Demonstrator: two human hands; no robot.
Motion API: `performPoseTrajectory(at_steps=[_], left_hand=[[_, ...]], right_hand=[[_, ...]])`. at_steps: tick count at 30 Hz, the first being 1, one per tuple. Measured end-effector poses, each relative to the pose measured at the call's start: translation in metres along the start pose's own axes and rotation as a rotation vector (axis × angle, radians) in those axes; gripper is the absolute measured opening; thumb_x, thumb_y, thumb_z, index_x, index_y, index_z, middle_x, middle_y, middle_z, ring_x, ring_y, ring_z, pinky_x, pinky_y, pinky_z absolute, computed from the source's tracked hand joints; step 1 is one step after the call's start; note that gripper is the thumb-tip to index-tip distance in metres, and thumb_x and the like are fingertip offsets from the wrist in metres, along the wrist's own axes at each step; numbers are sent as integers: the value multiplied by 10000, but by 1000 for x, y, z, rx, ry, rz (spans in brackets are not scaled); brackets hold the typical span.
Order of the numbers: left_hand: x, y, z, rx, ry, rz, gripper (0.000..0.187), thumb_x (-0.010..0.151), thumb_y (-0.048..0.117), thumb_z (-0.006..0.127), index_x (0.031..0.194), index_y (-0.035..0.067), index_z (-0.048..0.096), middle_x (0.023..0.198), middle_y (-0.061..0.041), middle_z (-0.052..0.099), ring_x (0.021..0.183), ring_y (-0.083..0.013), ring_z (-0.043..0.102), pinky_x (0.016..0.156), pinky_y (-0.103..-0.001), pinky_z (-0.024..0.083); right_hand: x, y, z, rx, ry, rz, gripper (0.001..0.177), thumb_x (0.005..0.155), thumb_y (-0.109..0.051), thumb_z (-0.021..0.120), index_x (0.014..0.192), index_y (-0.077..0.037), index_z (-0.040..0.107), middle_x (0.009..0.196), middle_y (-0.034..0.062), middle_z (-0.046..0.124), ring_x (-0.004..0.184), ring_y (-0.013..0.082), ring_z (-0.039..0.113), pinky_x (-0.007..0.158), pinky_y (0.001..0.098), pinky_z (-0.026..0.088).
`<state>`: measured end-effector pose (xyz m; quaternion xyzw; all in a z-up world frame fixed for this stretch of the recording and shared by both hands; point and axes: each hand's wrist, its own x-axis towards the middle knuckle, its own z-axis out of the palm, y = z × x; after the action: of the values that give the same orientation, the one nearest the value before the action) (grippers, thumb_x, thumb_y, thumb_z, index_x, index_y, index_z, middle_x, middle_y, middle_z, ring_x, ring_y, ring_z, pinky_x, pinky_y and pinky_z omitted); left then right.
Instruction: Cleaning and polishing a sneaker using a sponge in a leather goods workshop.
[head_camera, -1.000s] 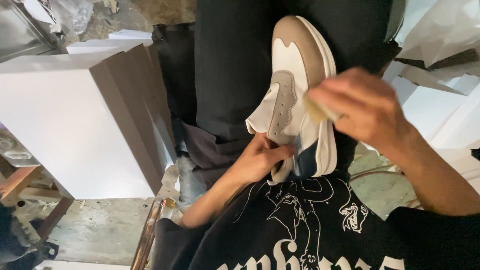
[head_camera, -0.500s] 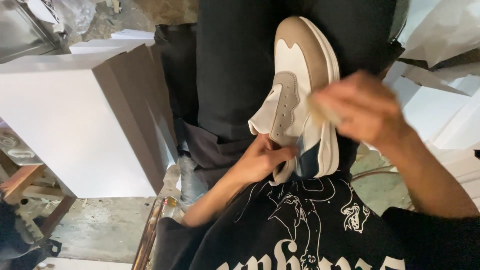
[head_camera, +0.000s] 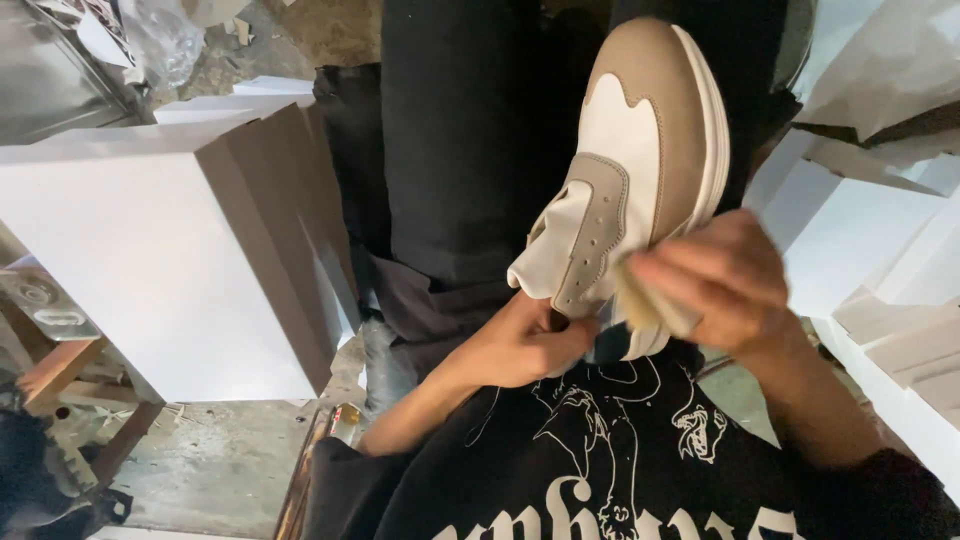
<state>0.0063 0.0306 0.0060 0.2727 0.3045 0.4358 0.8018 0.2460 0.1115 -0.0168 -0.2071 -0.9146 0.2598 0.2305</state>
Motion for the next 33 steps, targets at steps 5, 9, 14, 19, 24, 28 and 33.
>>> performPoseTrajectory(at_steps=[5,9,14,19,24,28,33], left_hand=[[-1,21,5,157,-4,-105,244,983,7,493,788,114,391,703,23,346,628,-127,345,596,-320,301],[0,35,4,230,0,-112,81,968,1,510,991,78,506,891,-15,484,825,-168,472,786,-350,439],[19,35,0,265,216,-265,556,850,22,588,1388,4,449,983,-93,593,828,-179,568,764,-367,502],[30,25,19,30,260,-396,239,955,155,629,1162,60,554,819,-2,548,740,-118,516,664,-302,443],[52,6,26,-83,452,-413,156,875,170,702,961,93,598,856,-9,619,818,-136,580,766,-310,484],[51,-19,20,-370,609,-430,160,771,55,722,690,93,590,622,-24,588,567,-153,576,552,-306,473],[32,-50,-3,-462,527,-416,238,712,-10,651,583,101,485,557,-5,481,484,-126,449,470,-319,346]], right_hand=[[57,35,-38,78,432,462,302,1164,-87,609,1156,192,493,1120,321,468,1078,455,491,953,521,420],[45,19,-35,187,447,548,323,1060,-148,638,1117,145,515,1075,305,509,1028,425,508,966,499,426],[49,-1,-29,267,286,632,220,1058,-114,608,1112,89,541,1096,290,564,1040,391,553,977,461,449],[31,-13,-29,286,130,671,205,949,-42,720,1116,31,625,1105,226,609,986,329,619,880,417,501],[50,28,-10,139,236,573,90,1044,-42,703,1037,34,751,1025,212,668,835,411,644,748,485,513],[84,56,-8,38,165,477,159,1092,-19,656,1148,121,710,1111,242,614,926,354,630,757,432,491],[49,22,-11,71,21,429,112,1000,25,737,1106,60,740,1071,185,656,897,320,603,768,416,513]])
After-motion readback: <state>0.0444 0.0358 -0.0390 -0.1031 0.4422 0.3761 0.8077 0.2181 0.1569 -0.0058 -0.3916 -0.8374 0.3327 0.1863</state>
